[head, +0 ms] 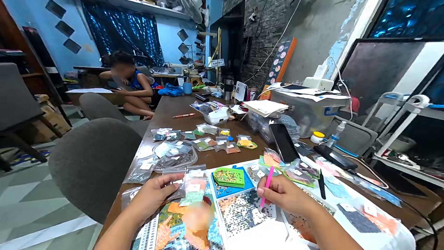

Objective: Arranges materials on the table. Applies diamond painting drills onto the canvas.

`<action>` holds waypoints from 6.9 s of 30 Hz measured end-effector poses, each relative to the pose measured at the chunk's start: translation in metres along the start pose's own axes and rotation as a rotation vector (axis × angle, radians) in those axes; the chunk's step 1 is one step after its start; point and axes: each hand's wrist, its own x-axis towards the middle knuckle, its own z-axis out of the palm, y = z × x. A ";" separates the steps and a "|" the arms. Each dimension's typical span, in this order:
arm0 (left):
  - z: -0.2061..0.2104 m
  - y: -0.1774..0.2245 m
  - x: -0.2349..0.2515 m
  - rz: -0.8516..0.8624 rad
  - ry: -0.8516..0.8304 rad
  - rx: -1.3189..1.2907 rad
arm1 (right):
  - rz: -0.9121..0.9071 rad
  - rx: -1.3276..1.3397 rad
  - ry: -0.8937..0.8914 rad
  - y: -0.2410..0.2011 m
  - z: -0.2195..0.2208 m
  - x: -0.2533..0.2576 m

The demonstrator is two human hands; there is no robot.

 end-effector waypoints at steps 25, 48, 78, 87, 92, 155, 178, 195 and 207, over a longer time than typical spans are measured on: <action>0.001 0.003 -0.002 0.005 -0.001 0.002 | -0.010 -0.022 0.019 0.001 0.000 0.000; -0.002 -0.002 0.002 0.027 -0.045 0.055 | -0.164 0.154 0.116 -0.001 0.018 0.006; 0.003 0.008 -0.005 0.074 -0.115 0.045 | -0.581 0.127 0.001 -0.060 0.188 0.023; 0.003 0.004 0.001 0.084 -0.126 0.028 | -0.568 0.115 -0.025 -0.059 0.188 0.025; 0.003 0.010 -0.006 0.052 -0.118 0.036 | -0.570 0.114 -0.031 -0.060 0.188 0.025; -0.001 -0.005 0.003 0.012 -0.011 0.075 | 0.151 -0.023 0.077 -0.009 -0.015 0.008; -0.001 -0.006 0.004 0.012 -0.002 0.076 | 0.168 -0.062 0.074 -0.006 -0.015 0.009; -0.001 -0.006 0.003 0.025 0.003 0.075 | 0.198 -0.109 0.056 -0.006 -0.015 0.011; -0.001 -0.004 0.002 0.006 0.003 0.065 | 0.196 -0.090 0.075 -0.007 -0.015 0.010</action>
